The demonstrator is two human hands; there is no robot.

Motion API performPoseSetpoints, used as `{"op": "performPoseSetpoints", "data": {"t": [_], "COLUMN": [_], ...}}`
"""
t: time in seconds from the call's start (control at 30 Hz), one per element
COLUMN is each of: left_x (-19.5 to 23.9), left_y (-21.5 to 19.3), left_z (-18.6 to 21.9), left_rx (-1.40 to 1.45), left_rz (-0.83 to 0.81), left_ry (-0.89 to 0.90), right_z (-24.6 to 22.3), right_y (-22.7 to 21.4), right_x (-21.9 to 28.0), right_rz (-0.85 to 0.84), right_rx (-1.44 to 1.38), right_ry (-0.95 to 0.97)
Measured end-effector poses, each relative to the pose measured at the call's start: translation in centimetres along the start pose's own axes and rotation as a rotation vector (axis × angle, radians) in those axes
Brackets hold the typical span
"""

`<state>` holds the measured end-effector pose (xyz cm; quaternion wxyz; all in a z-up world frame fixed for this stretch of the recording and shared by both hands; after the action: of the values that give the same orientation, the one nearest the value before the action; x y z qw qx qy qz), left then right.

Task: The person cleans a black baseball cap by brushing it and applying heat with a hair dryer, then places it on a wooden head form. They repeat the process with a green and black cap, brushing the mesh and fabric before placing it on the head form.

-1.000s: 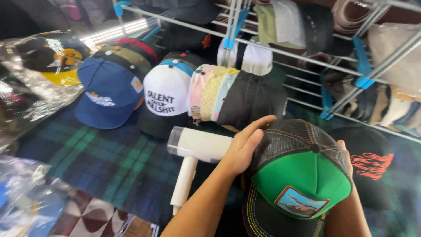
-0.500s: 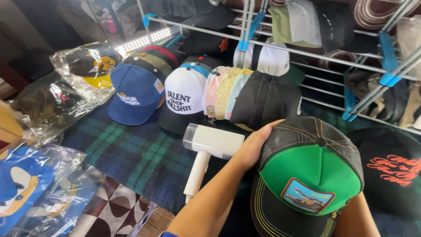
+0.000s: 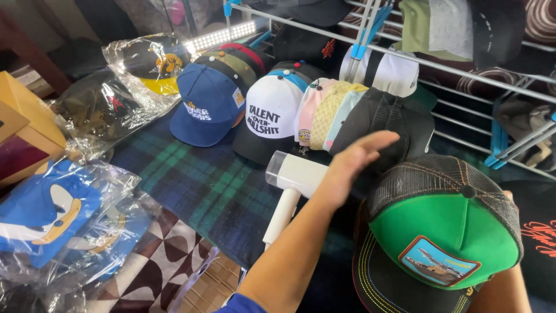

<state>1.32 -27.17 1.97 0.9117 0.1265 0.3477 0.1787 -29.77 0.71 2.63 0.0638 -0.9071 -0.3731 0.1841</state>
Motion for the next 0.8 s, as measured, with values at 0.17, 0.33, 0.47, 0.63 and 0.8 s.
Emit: {"op": "performPoseSetpoints", "data": {"t": [0.17,0.33,0.47,0.63,0.8], "left_x": [0.3,1.5,1.9,1.8,1.6], "left_y": [0.6,4.8,6.1,6.1,6.1], "left_z": [3.3,3.8,4.7,5.2,5.3], "left_rx": [0.027,-0.227,-0.453,-0.445,-0.471], "left_rz": [0.078,-0.129,-0.103,-0.112,-0.122], "left_ry": [0.008,0.137,0.180,0.200,0.239], "right_z": [-5.3,-16.3,-14.3,-12.9,-10.0], "right_y": [9.4,15.8,15.3,15.3,15.2], "right_x": [5.5,8.8,8.7,8.8,9.2], "right_rz": [0.076,0.107,0.066,0.094,0.160], "right_rx": [-0.062,0.711,0.046,0.059,-0.191], "right_ry": [-0.095,-0.356,-0.259,-0.284,-0.286]}}
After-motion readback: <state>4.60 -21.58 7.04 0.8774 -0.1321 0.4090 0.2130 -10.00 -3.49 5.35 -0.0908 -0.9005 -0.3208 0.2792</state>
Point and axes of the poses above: each hand's wrist, its own x-axis away from the middle knuckle, its own y-axis out of the palm, z = x × y, the point moved 3 cm from there along -x, towards the middle knuckle, and after that the axes turned 1 degree about x, right-handed, at the moved point
